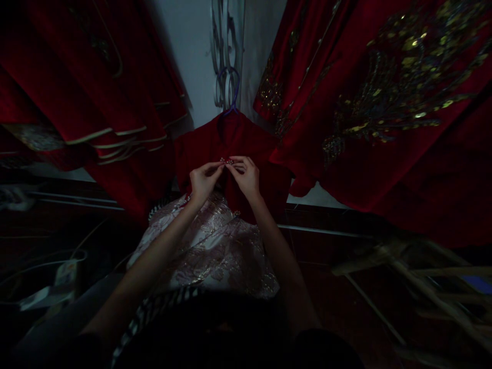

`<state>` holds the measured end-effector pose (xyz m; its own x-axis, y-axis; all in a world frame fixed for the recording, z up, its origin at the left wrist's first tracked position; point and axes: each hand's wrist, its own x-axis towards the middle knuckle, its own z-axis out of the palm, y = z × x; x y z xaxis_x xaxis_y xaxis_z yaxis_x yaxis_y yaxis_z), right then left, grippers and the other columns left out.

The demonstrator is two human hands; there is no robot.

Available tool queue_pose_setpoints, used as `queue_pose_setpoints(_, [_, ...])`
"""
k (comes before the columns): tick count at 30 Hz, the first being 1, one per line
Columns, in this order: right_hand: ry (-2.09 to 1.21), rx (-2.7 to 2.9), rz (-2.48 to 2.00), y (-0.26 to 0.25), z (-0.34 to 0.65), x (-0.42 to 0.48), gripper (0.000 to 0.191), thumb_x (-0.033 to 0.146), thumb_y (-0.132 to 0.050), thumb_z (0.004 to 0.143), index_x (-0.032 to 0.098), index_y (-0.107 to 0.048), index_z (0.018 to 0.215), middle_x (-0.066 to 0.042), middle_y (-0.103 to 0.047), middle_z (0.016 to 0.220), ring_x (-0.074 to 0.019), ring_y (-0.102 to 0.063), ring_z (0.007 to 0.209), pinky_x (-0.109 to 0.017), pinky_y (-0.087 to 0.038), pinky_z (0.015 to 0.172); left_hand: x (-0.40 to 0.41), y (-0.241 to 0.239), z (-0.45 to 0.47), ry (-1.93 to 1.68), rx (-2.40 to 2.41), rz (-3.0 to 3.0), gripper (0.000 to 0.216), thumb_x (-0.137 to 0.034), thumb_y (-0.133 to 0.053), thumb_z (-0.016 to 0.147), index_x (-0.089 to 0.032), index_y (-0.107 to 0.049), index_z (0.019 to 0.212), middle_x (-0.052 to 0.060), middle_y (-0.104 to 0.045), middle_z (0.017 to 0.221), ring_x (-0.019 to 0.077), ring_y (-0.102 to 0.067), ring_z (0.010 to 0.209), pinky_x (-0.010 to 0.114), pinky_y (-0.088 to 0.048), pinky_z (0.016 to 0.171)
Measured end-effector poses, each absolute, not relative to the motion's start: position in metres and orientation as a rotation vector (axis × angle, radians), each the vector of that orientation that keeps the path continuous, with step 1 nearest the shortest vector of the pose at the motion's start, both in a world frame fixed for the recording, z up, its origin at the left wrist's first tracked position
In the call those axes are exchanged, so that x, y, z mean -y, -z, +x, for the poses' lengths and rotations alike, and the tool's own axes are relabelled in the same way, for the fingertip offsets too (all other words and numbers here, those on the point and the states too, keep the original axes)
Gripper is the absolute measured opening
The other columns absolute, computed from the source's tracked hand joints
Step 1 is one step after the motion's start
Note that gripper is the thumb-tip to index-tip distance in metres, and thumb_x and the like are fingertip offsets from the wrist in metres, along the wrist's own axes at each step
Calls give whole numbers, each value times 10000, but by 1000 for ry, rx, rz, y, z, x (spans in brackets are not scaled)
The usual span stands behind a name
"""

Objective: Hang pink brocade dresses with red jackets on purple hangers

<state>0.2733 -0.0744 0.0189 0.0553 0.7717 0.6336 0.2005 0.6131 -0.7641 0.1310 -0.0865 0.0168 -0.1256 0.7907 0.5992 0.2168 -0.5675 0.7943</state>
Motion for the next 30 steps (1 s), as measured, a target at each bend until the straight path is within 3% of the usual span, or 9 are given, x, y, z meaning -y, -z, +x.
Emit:
queue_pose_setpoints(12, [-528,1444,-878,-17,273,62,285,393,-688,759,203,-660,971,-60,-646,1032,-133,-671,816,-288,-583,774,60,-18,123,-1582,-1005,1718,251,-352,-670,767,-147,-730,899,76,-745,905,174,-700,805,297,-558,796])
queue_pose_setpoints(30, [-734,1342,-837,-12,269,47,349,342,-734,661,180,-637,954,-55,-697,938,-147,-662,831,-325,-570,833,45,-15,119,-1518,-975,1797,249,-327,-668,764,-137,-735,911,88,-742,946,197,-697,875,342,-542,859])
